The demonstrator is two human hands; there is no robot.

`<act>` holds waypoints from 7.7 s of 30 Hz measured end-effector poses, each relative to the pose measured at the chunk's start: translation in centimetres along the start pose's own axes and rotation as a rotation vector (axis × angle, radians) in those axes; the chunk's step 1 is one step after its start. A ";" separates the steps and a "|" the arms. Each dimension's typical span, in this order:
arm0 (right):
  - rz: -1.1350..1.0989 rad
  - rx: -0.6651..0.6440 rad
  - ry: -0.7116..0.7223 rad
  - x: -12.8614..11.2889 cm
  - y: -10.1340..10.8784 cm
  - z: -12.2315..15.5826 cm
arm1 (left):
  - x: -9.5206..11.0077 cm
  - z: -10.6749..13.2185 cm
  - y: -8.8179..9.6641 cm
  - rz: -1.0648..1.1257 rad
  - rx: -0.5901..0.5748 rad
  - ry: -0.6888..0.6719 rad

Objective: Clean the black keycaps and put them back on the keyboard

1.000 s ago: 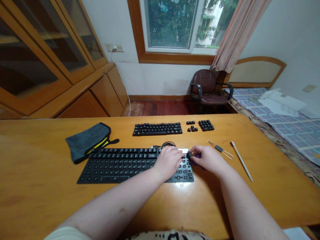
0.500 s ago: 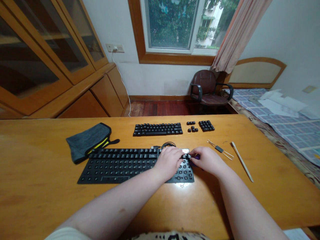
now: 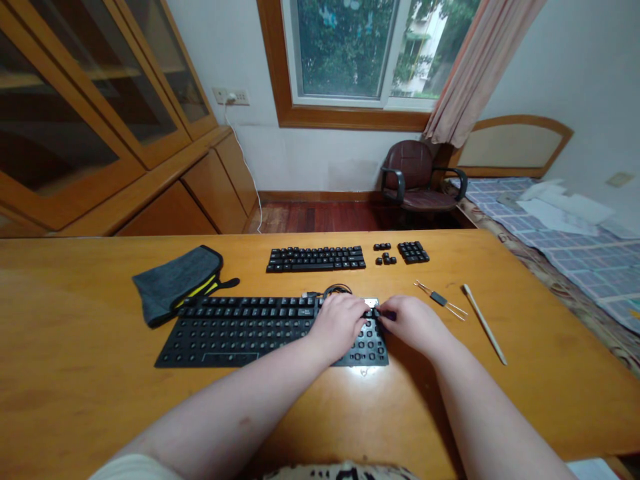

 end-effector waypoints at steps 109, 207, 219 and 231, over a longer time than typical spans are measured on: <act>-0.181 0.002 0.051 1.1 -0.1 -0.1 | -0.7 -0.1 -0.5 0.022 0.024 0.011; -0.942 0.327 -0.228 4.5 6.8 -7.2 | -0.8 -0.6 0.9 0.666 0.215 0.208; -1.327 0.265 -0.261 -3.2 -1.1 -1.7 | -1.5 -1.1 -0.4 1.641 0.210 0.635; -1.186 0.439 -0.205 -3.4 -2.1 -0.9 | -1.0 -1.1 0.2 1.719 0.132 0.600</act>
Point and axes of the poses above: each hand's wrist, its own z-axis away from the middle knuckle, its own y-axis out of the back of the hand, x = y × z, the point moved 2 cm from there along -z, towards the middle knuckle, and after that the axes turned 1 degree about -y, right-handed, at the moved point
